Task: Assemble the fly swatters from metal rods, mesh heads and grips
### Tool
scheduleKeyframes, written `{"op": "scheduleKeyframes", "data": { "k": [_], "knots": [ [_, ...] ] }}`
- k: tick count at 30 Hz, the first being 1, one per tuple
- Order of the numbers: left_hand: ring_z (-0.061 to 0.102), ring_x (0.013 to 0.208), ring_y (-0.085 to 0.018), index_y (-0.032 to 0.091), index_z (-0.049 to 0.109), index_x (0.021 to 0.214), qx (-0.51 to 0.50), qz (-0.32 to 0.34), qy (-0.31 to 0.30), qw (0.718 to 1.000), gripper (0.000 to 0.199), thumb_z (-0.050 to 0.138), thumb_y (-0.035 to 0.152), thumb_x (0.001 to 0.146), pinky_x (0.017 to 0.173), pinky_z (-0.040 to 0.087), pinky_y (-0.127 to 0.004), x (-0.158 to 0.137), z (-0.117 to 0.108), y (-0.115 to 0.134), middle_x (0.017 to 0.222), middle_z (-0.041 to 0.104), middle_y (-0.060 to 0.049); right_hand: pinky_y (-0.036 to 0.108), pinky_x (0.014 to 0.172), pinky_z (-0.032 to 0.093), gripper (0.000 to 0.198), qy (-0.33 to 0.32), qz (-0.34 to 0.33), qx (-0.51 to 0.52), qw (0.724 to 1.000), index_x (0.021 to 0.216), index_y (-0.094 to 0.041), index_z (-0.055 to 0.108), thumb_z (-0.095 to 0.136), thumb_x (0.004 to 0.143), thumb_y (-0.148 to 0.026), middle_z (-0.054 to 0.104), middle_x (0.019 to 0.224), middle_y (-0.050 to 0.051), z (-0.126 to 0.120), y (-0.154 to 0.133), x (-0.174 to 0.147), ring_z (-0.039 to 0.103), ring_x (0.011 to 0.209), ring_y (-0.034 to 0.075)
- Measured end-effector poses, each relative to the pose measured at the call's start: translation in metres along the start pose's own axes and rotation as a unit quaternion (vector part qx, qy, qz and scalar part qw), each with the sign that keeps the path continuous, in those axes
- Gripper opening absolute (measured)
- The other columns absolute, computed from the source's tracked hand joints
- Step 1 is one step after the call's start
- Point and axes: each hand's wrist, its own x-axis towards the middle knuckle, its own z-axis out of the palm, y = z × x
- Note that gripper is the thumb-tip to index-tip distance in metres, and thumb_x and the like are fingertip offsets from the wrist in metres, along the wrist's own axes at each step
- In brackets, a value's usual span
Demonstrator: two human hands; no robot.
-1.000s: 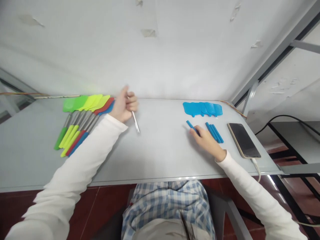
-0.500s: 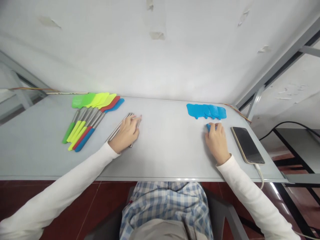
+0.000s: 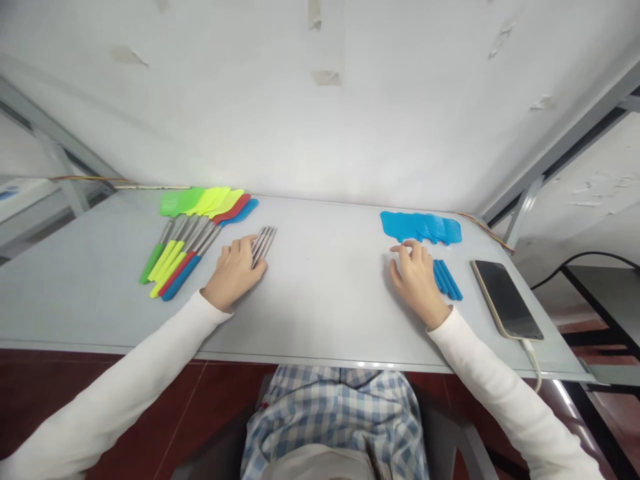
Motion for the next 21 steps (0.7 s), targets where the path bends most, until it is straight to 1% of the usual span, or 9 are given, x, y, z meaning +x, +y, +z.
{"op": "scheduleKeyframes", "data": {
  "k": [2,4,6,8,10,13,16,18,21],
  "knots": [
    [0.051,0.118,-0.036,0.006,0.043,0.137,-0.014,0.004,-0.001,1.000,0.052,0.044,0.022,0.088,0.098,0.044,-0.049,0.007,0.002,-0.003,0.124,0.055,-0.023,0.041,0.081,0.042,0.030,0.001,-0.035,0.015,0.999,0.116,-0.013,0.058,0.040,0.096,-0.025,0.054,0.116,0.019,0.003,-0.010,0.011,0.053,0.094,0.028],
    [0.051,0.121,-0.035,0.006,0.043,0.136,-0.037,0.015,0.004,0.999,0.052,0.046,0.027,0.089,0.100,0.043,-0.049,0.015,0.004,-0.010,0.125,0.055,-0.022,0.041,0.084,0.041,0.028,0.002,-0.075,0.021,0.997,0.115,-0.012,0.059,0.040,0.096,-0.022,0.054,0.118,0.019,0.010,-0.018,0.021,0.052,0.097,0.029],
    [0.051,0.121,-0.035,0.005,0.045,0.133,-0.047,0.019,0.030,0.998,0.051,0.046,0.032,0.090,0.104,0.041,-0.049,0.022,0.003,-0.022,0.125,0.055,-0.023,0.041,0.085,0.041,0.027,-0.001,-0.110,0.027,0.994,0.112,-0.011,0.059,0.040,0.096,-0.020,0.055,0.118,0.020,0.019,-0.025,0.026,0.051,0.098,0.029],
    [0.051,0.120,-0.036,0.005,0.050,0.127,-0.021,-0.007,0.070,0.997,0.046,0.044,0.032,0.090,0.104,0.040,-0.050,0.028,-0.002,-0.037,0.123,0.055,-0.024,0.040,0.083,0.042,0.025,-0.006,-0.131,0.042,0.990,0.110,-0.012,0.060,0.040,0.096,-0.019,0.056,0.116,0.019,0.028,-0.029,0.028,0.052,0.097,0.028],
    [0.052,0.118,-0.040,0.005,0.055,0.120,0.025,-0.054,0.091,0.994,0.042,0.041,0.030,0.090,0.100,0.041,-0.052,0.032,-0.006,-0.053,0.119,0.056,-0.026,0.039,0.082,0.042,0.024,-0.013,-0.136,0.066,0.988,0.107,-0.013,0.061,0.040,0.097,-0.019,0.057,0.113,0.018,0.034,-0.030,0.027,0.052,0.095,0.027],
    [0.054,0.115,-0.044,0.006,0.058,0.114,0.061,-0.100,0.083,0.990,0.039,0.040,0.029,0.089,0.093,0.044,-0.052,0.033,-0.008,-0.073,0.117,0.055,-0.028,0.039,0.081,0.043,0.022,-0.014,-0.129,0.103,0.986,0.105,-0.015,0.061,0.040,0.097,-0.020,0.058,0.111,0.017,0.038,-0.029,0.024,0.052,0.095,0.027],
    [0.055,0.114,-0.043,0.006,0.055,0.116,0.057,-0.091,0.084,0.991,0.040,0.043,0.030,0.087,0.093,0.045,-0.050,0.035,-0.006,-0.082,0.116,0.056,-0.028,0.039,0.082,0.044,0.021,-0.013,-0.121,0.134,0.983,0.104,-0.016,0.060,0.041,0.097,-0.019,0.057,0.108,0.015,0.039,-0.026,0.022,0.053,0.096,0.026],
    [0.057,0.110,-0.039,0.007,0.053,0.115,0.034,-0.084,0.076,0.993,0.038,0.046,0.028,0.084,0.093,0.045,-0.048,0.039,-0.008,-0.085,0.111,0.060,-0.024,0.040,0.083,0.044,0.021,-0.014,-0.118,0.147,0.982,0.104,-0.016,0.060,0.041,0.096,-0.018,0.056,0.107,0.015,0.039,-0.025,0.023,0.054,0.096,0.025],
    [0.061,0.101,-0.032,0.013,0.056,0.103,-0.010,-0.094,0.015,0.995,0.027,0.052,0.026,0.079,0.093,0.047,-0.043,0.048,-0.017,-0.086,0.096,0.064,-0.013,0.041,0.085,0.044,0.021,-0.016,-0.113,0.159,0.981,0.105,-0.016,0.060,0.042,0.096,-0.018,0.056,0.107,0.014,0.039,-0.024,0.023,0.054,0.097,0.026]
  ]
}}
